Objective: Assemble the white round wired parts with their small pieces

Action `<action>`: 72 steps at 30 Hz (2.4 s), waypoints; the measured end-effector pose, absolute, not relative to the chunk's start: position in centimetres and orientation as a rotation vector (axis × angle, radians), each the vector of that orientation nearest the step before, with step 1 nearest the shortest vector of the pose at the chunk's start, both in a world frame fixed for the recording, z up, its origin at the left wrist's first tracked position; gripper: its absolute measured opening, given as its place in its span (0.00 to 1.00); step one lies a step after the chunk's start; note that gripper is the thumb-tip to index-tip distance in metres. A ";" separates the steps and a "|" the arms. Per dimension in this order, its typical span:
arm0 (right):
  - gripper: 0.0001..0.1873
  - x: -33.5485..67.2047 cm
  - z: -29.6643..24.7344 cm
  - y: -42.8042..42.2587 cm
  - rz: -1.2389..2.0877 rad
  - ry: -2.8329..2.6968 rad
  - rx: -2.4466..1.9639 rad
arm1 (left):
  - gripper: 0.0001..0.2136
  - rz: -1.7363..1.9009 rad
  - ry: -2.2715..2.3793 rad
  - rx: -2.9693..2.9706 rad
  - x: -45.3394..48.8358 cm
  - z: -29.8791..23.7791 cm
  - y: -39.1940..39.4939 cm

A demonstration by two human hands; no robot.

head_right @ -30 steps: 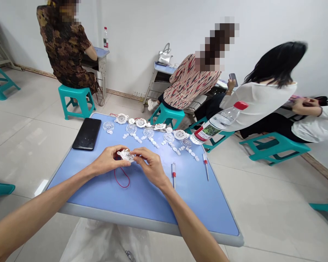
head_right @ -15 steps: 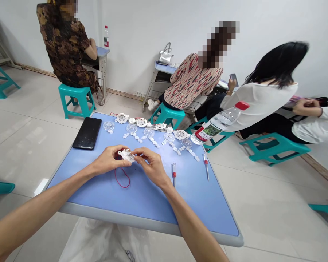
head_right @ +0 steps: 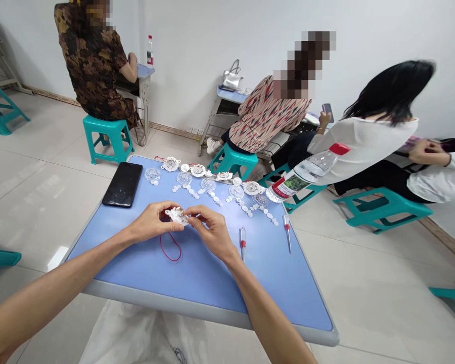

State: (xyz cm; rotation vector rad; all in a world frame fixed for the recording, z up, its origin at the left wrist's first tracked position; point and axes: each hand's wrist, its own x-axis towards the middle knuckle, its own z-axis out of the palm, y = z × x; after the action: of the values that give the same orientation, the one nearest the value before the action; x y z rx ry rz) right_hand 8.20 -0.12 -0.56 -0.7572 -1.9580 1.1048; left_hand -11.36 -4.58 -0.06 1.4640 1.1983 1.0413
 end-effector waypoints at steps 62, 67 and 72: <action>0.06 7.6 -0.7 -0.2 1.092 -1.884 -0.775 | 0.18 1.064 1.176 1.466 -11.4 0.0 -4.5; 0.07 7.4 -0.9 -0.3 1.156 -1.803 -0.838 | 0.18 1.069 1.172 1.461 -11.5 -0.2 -4.4; 0.08 7.2 -0.9 -0.3 1.219 -1.752 -0.855 | 0.19 1.057 1.154 1.427 -11.5 -0.4 -4.3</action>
State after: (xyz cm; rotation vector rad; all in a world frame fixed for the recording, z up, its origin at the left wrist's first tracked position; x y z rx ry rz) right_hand 7.24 -0.33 -0.93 -0.8546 -1.7521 1.2186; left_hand -11.50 -4.32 -0.36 1.4269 1.1538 1.0566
